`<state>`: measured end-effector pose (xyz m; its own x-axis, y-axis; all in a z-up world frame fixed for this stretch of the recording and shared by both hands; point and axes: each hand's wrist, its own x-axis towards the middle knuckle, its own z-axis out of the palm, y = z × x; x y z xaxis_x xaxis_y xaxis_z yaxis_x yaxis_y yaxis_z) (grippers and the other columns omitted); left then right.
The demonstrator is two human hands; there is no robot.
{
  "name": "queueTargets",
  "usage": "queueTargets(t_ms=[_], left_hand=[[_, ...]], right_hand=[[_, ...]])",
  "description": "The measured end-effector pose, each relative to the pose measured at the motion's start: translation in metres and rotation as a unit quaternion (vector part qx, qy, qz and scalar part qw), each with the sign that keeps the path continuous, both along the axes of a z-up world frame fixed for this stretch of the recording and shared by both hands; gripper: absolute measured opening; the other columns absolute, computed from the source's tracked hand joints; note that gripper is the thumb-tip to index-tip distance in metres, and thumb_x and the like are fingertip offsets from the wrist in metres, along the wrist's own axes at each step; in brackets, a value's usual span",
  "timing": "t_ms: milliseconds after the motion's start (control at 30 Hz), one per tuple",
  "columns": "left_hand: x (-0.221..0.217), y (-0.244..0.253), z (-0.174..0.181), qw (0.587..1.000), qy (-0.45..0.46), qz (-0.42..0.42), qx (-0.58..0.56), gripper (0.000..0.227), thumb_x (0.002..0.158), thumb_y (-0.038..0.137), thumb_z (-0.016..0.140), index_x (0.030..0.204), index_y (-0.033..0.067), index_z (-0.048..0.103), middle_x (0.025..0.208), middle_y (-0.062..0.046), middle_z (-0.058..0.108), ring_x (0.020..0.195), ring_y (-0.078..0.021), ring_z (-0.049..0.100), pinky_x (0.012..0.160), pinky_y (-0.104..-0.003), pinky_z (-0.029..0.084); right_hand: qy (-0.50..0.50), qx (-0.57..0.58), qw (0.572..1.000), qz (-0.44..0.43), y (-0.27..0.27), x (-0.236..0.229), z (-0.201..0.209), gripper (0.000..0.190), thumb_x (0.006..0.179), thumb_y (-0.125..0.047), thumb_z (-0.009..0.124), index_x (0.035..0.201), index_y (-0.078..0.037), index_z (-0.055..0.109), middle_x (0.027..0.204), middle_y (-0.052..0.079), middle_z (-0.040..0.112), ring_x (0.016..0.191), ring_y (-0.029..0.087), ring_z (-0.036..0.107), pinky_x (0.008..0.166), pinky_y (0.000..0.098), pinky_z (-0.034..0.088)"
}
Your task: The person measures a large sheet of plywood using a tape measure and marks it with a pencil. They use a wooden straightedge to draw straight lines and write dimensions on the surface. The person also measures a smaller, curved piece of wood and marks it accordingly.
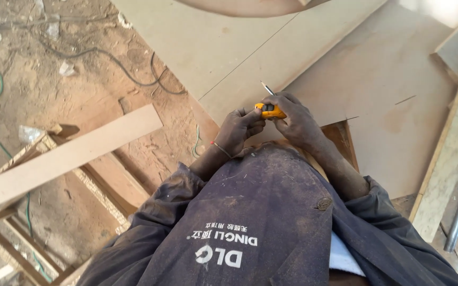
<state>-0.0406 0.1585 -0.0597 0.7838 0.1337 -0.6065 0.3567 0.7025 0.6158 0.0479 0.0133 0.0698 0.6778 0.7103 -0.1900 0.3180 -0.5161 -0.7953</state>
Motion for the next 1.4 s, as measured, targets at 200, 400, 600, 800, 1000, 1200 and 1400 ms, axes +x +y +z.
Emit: queueTargets(t_ms=[200, 400, 600, 800, 1000, 1200, 1400], left_hand=[[-0.024, 0.01, 0.044, 0.997, 0.06, 0.006, -0.039, 0.032, 0.079, 0.012, 0.088, 0.083, 0.0069, 0.056, 0.081, -0.012, 0.07, 0.078, -0.0232, 0.076, 0.07, -0.028, 0.064], [-0.044, -0.001, 0.034, 0.989, 0.103, 0.106, -0.03, 0.031, 0.076, 0.01, 0.087, 0.082, 0.01, 0.057, 0.074, -0.017, 0.07, 0.062, -0.0243, 0.074, 0.043, -0.037, 0.061], [-0.048, 0.054, 0.048, 0.941, 0.14, 0.25, 0.181, 0.025, 0.075, 0.014, 0.081, 0.084, 0.0062, 0.059, 0.071, -0.012, 0.057, 0.066, -0.0206, 0.066, 0.061, -0.032, 0.058], [-0.028, 0.075, 0.062, 0.925, 0.161, 0.238, 0.249, 0.038, 0.084, 0.007, 0.067, 0.062, 0.0147, 0.037, 0.058, -0.002, 0.04, 0.047, -0.0114, 0.038, 0.04, -0.025, 0.029], [-0.017, 0.077, 0.044, 0.902, 0.228, 0.245, 0.271, 0.032, 0.077, 0.008, 0.071, 0.067, 0.012, 0.041, 0.058, -0.006, 0.045, 0.044, -0.0155, 0.045, 0.038, -0.029, 0.031], [-0.023, 0.065, 0.063, 0.81, 0.339, 0.098, 0.469, 0.028, 0.081, 0.032, 0.063, 0.064, 0.0105, 0.061, 0.062, -0.003, 0.068, 0.058, -0.0174, 0.058, 0.054, -0.039, 0.042], [0.004, 0.028, 0.036, 0.619, 0.249, 0.215, 0.713, 0.013, 0.087, 0.028, 0.074, 0.095, 0.0191, 0.068, 0.08, -0.003, 0.077, 0.07, -0.034, 0.071, 0.057, -0.049, 0.049]], right_hand=[[-0.028, -0.012, 0.994, 0.105, 0.004, 0.002, -0.008, 0.052, 0.087, 0.008, 0.056, 0.131, -0.017, 0.064, 0.126, 0.018, 0.059, 0.127, 0.049, 0.053, 0.098, 0.0642, 0.051], [-0.06, -0.006, 0.973, 0.221, 0.012, 0.022, -0.008, 0.05, 0.086, 0.011, 0.053, 0.128, -0.013, 0.066, 0.12, 0.02, 0.063, 0.123, 0.045, 0.057, 0.093, 0.0583, 0.055], [-0.247, 0.023, 0.937, 0.246, 0.011, 0.106, -0.035, 0.041, 0.083, 0.006, 0.062, 0.124, 0.008, 0.068, 0.114, 0.035, 0.064, 0.115, 0.054, 0.058, 0.1, 0.0612, 0.048], [-0.283, 0.085, 0.929, 0.225, 0.022, 0.164, -0.037, 0.064, 0.067, 0.024, 0.046, 0.119, -0.002, 0.072, 0.107, 0.013, 0.065, 0.106, 0.034, 0.049, 0.086, 0.0424, 0.049], [-0.271, 0.091, 0.926, 0.245, 0.033, 0.174, -0.043, 0.059, 0.071, 0.02, 0.05, 0.119, -0.004, 0.072, 0.111, 0.013, 0.067, 0.106, 0.034, 0.048, 0.091, 0.0428, 0.048], [-0.264, 0.078, 0.921, 0.277, 0.039, 0.19, -0.04, 0.06, 0.072, 0.021, 0.05, 0.12, -0.007, 0.071, 0.11, 0.012, 0.066, 0.104, 0.034, 0.049, 0.092, 0.042, 0.048], [-0.281, 0.09, 0.924, 0.242, -0.001, 0.268, -0.047, 0.064, 0.07, 0.016, 0.045, 0.123, -0.006, 0.074, 0.122, 0.018, 0.068, 0.109, 0.036, 0.056, 0.098, 0.042, 0.047]])
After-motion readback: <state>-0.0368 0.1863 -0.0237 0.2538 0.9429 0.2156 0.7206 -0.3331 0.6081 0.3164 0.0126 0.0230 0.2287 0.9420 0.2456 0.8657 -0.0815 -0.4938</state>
